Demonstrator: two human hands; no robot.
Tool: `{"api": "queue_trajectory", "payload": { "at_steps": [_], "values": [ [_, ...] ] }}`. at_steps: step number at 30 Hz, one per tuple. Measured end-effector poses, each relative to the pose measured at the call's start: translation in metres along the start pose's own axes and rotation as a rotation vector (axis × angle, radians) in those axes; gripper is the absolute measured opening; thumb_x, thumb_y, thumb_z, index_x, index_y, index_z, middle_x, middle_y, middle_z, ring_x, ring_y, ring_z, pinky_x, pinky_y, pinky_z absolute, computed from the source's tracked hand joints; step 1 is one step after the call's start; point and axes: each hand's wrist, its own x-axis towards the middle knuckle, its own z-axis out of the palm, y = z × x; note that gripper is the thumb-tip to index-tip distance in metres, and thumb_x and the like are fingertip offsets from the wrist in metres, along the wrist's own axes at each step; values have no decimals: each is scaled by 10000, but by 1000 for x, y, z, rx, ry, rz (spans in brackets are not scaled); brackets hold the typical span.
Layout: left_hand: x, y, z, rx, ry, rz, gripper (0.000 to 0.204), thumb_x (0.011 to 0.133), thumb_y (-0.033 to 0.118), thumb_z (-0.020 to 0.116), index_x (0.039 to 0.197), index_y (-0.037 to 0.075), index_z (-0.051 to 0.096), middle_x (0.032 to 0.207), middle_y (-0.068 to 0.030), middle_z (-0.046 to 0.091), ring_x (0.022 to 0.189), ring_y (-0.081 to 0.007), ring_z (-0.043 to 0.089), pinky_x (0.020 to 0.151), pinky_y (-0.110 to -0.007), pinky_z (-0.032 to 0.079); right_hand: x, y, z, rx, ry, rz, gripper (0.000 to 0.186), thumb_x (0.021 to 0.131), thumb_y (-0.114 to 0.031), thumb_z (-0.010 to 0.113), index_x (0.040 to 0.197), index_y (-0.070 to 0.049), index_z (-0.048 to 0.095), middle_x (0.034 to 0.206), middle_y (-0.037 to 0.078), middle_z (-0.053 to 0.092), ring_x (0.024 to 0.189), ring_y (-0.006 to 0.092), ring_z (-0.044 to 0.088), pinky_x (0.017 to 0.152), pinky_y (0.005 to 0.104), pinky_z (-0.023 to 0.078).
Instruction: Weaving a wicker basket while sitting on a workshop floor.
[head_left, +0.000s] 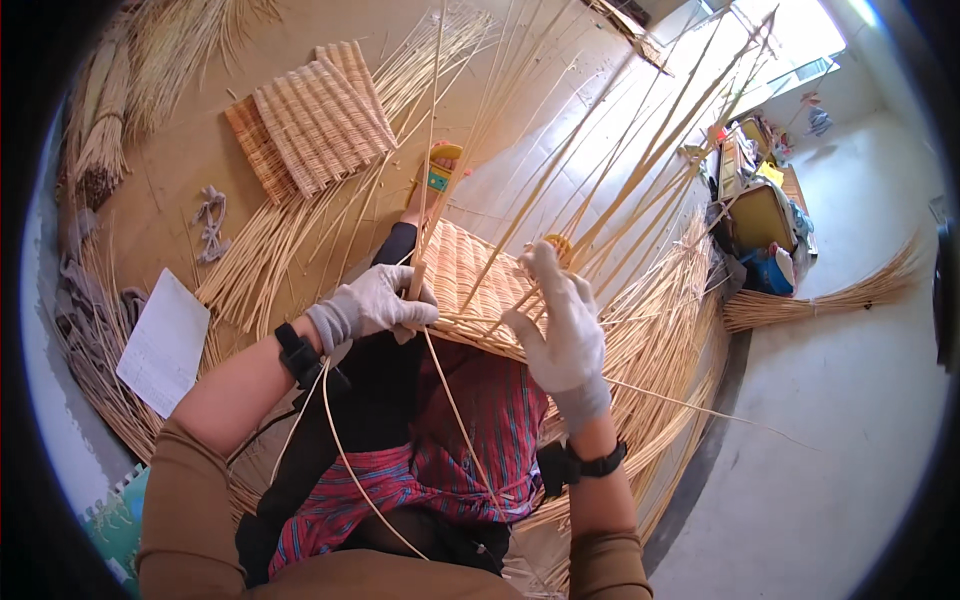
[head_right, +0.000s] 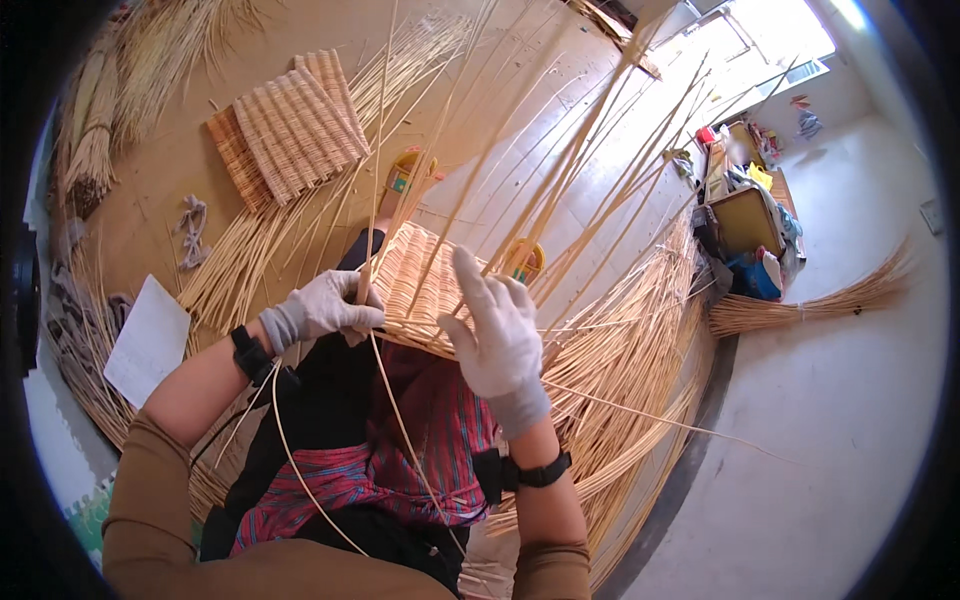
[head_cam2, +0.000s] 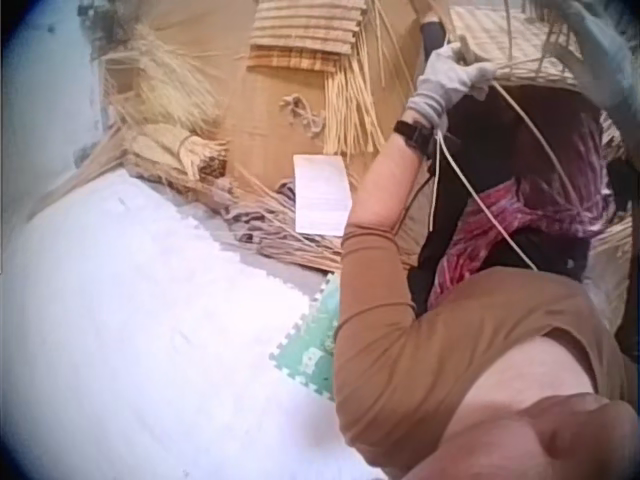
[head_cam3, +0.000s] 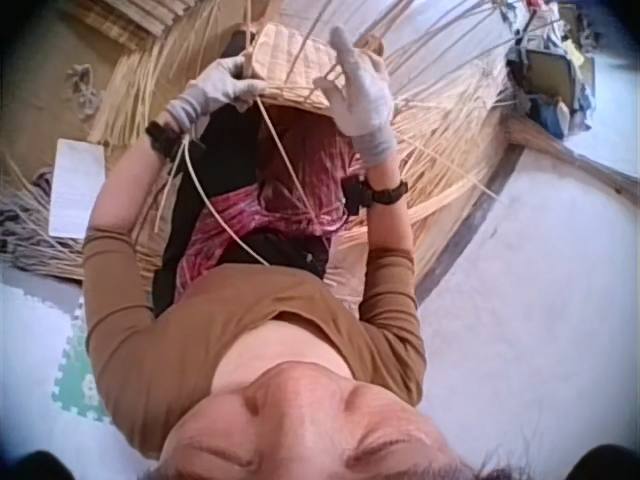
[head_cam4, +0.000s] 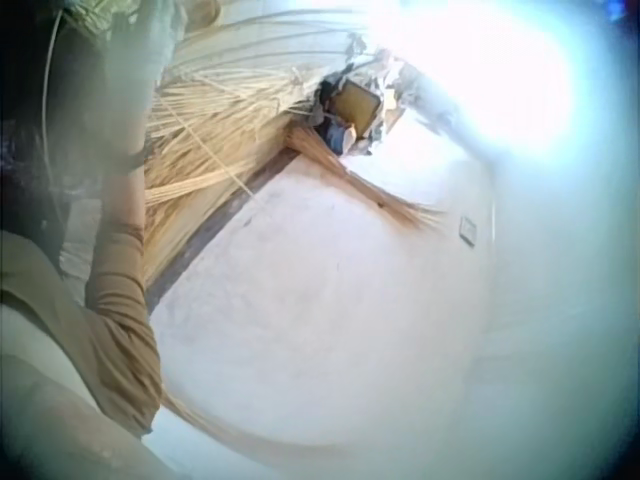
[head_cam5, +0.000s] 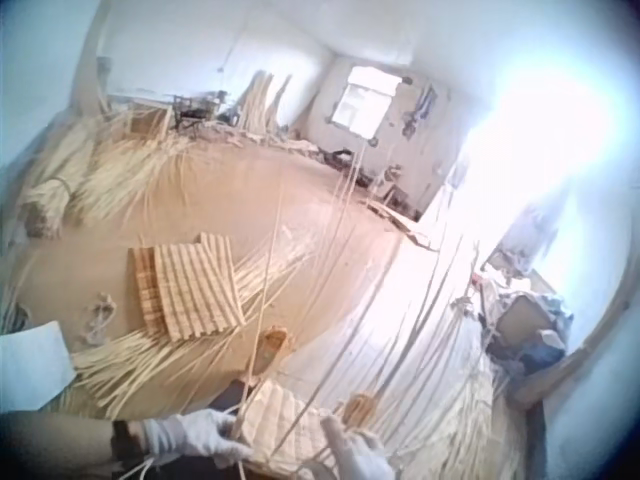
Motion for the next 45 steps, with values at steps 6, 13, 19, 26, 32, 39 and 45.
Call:
{"api": "queue_trajectory", "payload": {
  "at_steps": [6, 13, 19, 26, 32, 39, 45],
  "values": [
    [0, 8, 8, 110, 58, 8, 249, 902, 219, 858, 1022, 64, 705, 789, -31, 679, 615, -123, 635, 533, -281, 532, -95, 21, 21, -226, 232, 329, 244, 927, -76, 734, 1164, -109, 779, 1024, 99, 795, 934, 301, 740, 877, 404, 564],
    [-3, 3, 9, 230, 115, 70, 258, 896, 220, 861, 1055, 66, 728, 861, -5, 708, 752, -111, 643, 680, -291, 552, -44, 7, 66, -429, -48, 281, 276, 966, -375, 673, 895, -109, 690, 867, 128, 727, 873, 365, 655, 821, 487, 467],
    [3, -8, 9, 262, 155, 183, 290, 914, 190, 854, 1088, 10, 706, 941, -24, 718, 877, -113, 654, 846, -301, 567, -47, 17, 79, -445, 52, 232, 291, 963, -365, 676, 833, -106, 652, 813, 118, 711, 821, 371, 630, 805, 484, 451],
    [-38, 31, 97, 1434, 410, 1037, 589, 784, 194, 803, 1341, 130, 623, 1297, -114, 606, 1354, -336, 526, 1228, -492, 353, -80, 6, 32, 16, 211, 278, 282, 1010, -314, 681, 1113, -58, 742, 921, 132, 758, 810, 318, 706, 734, 382, 541],
    [1, -29, 111, 1530, 480, 895, 478, 928, 178, 594, 1401, 114, 598, 1284, -93, 624, 1336, -259, 571, 1251, -512, 333, -135, 36, 20, 1062, 255, 1212, 464, 1098, -453, 563, 1029, -14, 696, 893, 126, 759, 635, 145, 662, 483, 238, 465],
    [7, -26, 103, 1534, 325, 875, 376, 939, 187, 581, 1292, 104, 680, 1099, -73, 668, 1110, -248, 668, 1144, -480, 424, -128, 10, 19, 916, 498, 1108, 242, 1074, -291, 643, 1083, -49, 639, 852, 55, 717, 633, 94, 622, 495, 222, 430],
    [8, -31, 100, 1465, 380, 914, 491, 921, 178, 651, 1404, 99, 605, 1080, -77, 676, 1048, -273, 679, 960, -431, 518, -54, 42, -13, 519, 475, 654, 104, 1017, -50, 696, 1096, -13, 639, 933, 25, 657, 886, 87, 602, 833, 268, 522]
  ]
}}
